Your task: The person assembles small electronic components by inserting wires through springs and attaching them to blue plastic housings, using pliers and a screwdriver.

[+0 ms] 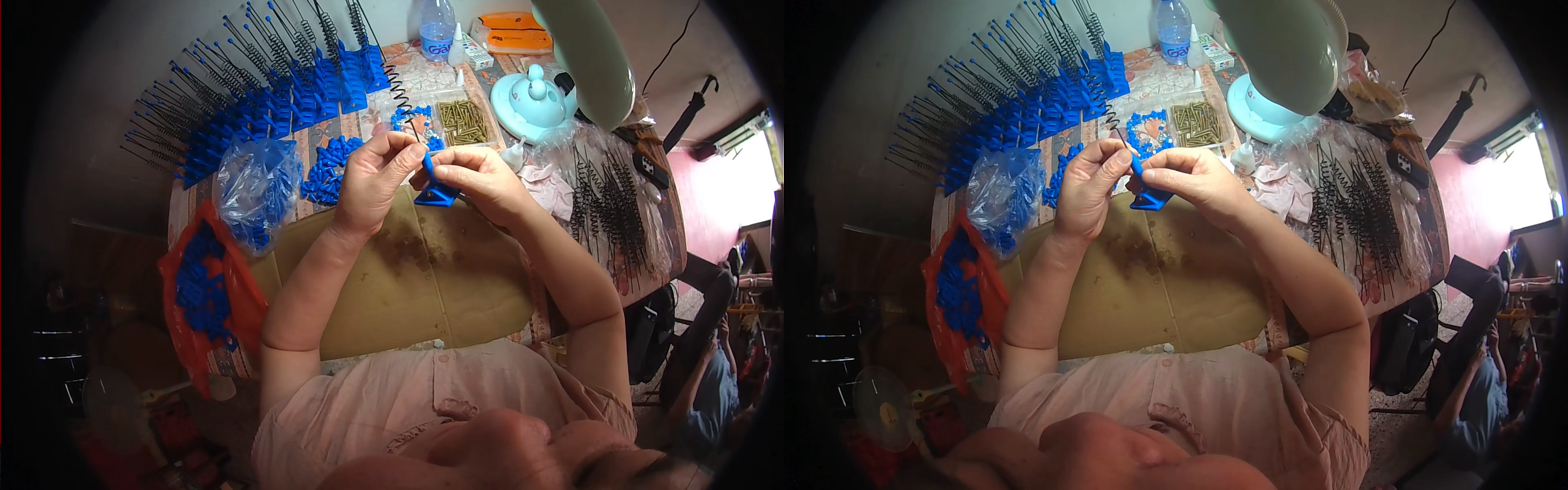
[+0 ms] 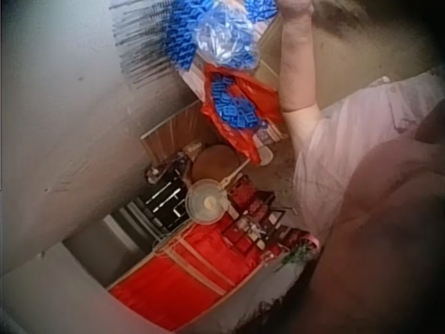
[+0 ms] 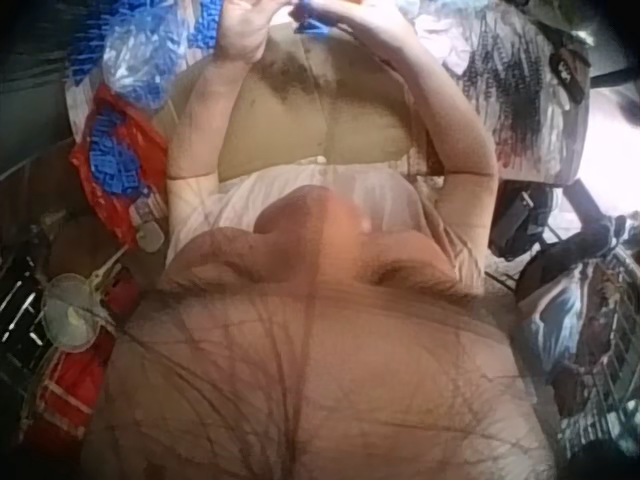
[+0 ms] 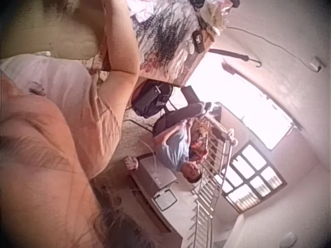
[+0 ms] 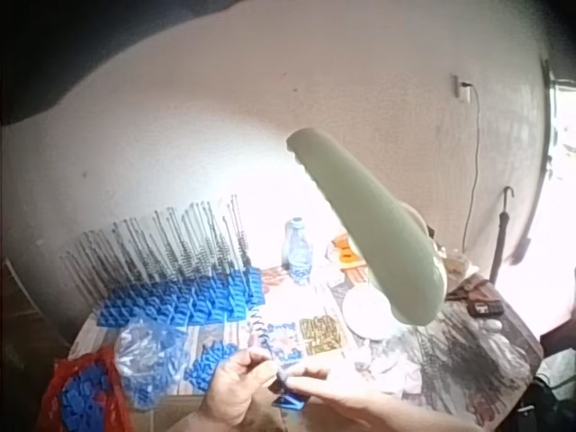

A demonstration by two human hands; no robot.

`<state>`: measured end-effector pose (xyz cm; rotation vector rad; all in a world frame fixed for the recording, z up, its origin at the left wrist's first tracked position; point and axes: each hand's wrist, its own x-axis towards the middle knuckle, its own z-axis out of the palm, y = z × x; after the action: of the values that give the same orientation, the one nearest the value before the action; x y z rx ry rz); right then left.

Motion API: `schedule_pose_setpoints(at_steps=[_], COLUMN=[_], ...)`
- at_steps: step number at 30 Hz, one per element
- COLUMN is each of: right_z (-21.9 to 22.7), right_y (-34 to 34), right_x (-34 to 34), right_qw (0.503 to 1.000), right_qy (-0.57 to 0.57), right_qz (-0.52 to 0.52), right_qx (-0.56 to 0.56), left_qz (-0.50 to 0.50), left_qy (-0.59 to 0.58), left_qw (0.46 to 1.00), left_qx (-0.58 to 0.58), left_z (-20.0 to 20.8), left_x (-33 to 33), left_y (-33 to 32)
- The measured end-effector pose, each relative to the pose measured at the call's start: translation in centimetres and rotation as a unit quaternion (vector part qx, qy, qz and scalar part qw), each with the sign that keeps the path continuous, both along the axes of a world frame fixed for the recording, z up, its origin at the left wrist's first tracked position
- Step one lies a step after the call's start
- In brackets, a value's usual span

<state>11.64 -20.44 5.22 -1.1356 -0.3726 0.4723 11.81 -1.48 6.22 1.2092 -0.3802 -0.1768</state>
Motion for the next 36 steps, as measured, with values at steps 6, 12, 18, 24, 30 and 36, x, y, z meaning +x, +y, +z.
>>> schedule_pose_setpoints(at_steps=[6, 12, 18, 24, 30, 36], right_z=[0.7, 0.3, 0.3, 0.0, -0.1, -0.2], right_y=[-0.1, -0.1, -0.1, -0.3, -0.3, -0.3], right_x=[-0.3, -0.3, -0.1, 0.0, 0.2, 0.2], right_qw=[0.999, 1.0, 1.0, 1.0, 0.999, 0.999], right_qy=[0.002, -0.013, -0.026, -0.021, -0.039, -0.046], right_qz=[-0.01, -0.004, 0.01, 0.008, 0.005, 0.007], right_qx=[-0.036, -0.023, -0.008, -0.013, -0.035, -0.022], left_qz=[0.04, 0.017, -0.001, -0.009, 0.012, -0.012], left_qy=[-0.033, -0.035, -0.027, -0.023, -0.044, -0.027], left_qw=[0.998, 0.999, 0.999, 0.999, 0.996, 0.997], left_qx=[0.028, 0.015, 0.018, 0.031, 0.08, 0.068], left_z=[-0.3, -0.6, -0.4, 0.1, 0.4, 0.4], left_x=[-0.1, 0.2, 0.1, -0.2, -0.4, -0.1], left_y=[-0.2, 0.3, 0.4, 0.2, 0.0, 0.4])
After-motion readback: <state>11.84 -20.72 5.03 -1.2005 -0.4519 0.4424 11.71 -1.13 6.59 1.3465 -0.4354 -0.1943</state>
